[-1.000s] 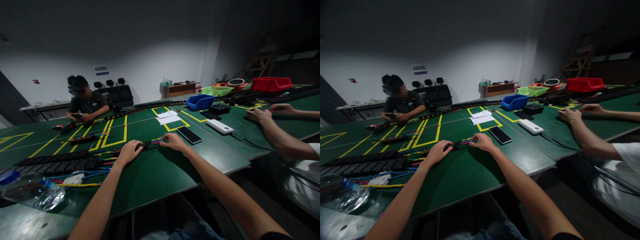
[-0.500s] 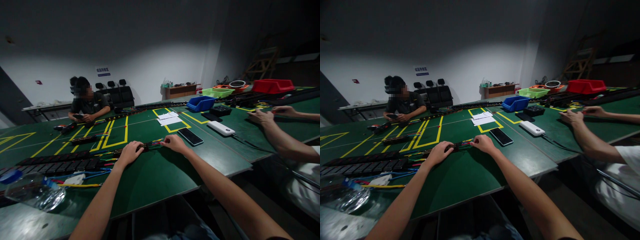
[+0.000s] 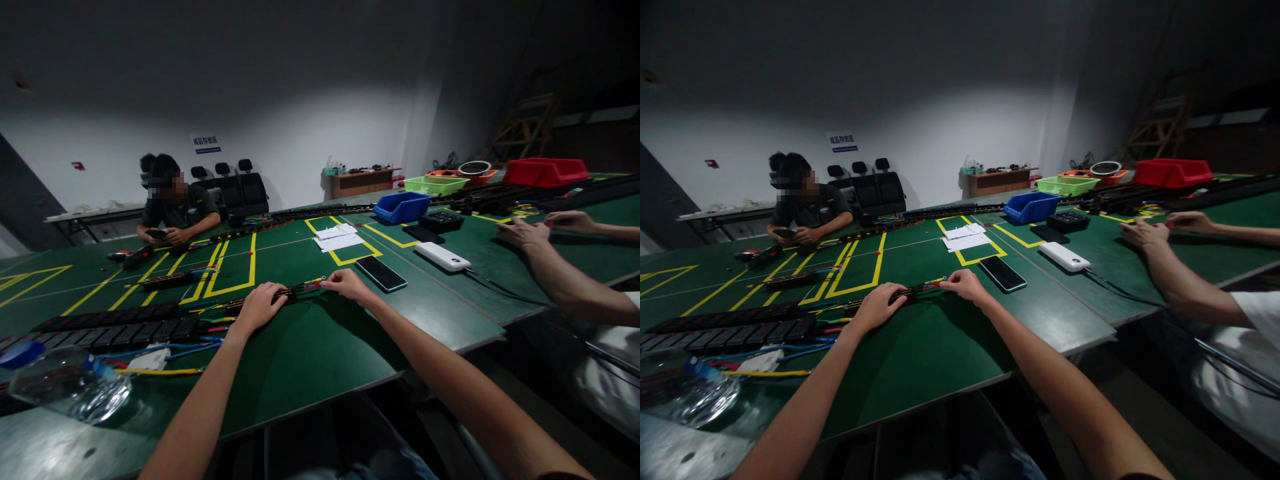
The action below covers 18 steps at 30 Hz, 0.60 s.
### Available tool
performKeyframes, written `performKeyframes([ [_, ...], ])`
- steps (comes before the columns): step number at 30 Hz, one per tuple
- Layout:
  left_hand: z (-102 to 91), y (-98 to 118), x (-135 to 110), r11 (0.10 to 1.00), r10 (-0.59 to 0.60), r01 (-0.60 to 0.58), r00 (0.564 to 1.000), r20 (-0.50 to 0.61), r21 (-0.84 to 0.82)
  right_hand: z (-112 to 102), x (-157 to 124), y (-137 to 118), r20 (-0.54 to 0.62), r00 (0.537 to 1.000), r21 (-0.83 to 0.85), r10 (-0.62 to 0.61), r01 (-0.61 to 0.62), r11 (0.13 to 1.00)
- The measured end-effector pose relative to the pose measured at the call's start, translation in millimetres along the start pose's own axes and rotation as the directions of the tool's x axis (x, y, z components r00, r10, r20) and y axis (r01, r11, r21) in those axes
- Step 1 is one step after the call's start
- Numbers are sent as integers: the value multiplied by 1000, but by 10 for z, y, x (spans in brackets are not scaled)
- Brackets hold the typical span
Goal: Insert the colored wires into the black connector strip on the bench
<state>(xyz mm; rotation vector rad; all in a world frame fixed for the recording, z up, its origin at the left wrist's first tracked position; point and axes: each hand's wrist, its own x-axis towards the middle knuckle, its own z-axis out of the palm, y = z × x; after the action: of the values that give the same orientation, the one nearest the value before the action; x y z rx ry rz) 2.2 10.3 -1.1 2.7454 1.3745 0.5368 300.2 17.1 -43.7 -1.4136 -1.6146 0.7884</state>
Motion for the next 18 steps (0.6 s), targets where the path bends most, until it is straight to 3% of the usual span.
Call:
performKeyframes([
  [5, 14, -14, 0, 1000, 6, -6, 1000, -5, 3, 2, 28, 35, 27, 999, 84, 36, -38, 996],
  [11, 0, 0, -4, 1000, -2, 2, 1000, 1, 4, -20, 21, 35, 56, 998, -4, 28, -28, 1000],
  [18, -14, 13, -2, 1000, 1, -1, 1000, 2, -2, -16, -2, -13, -1, 992, 2, -128, 128, 992],
])
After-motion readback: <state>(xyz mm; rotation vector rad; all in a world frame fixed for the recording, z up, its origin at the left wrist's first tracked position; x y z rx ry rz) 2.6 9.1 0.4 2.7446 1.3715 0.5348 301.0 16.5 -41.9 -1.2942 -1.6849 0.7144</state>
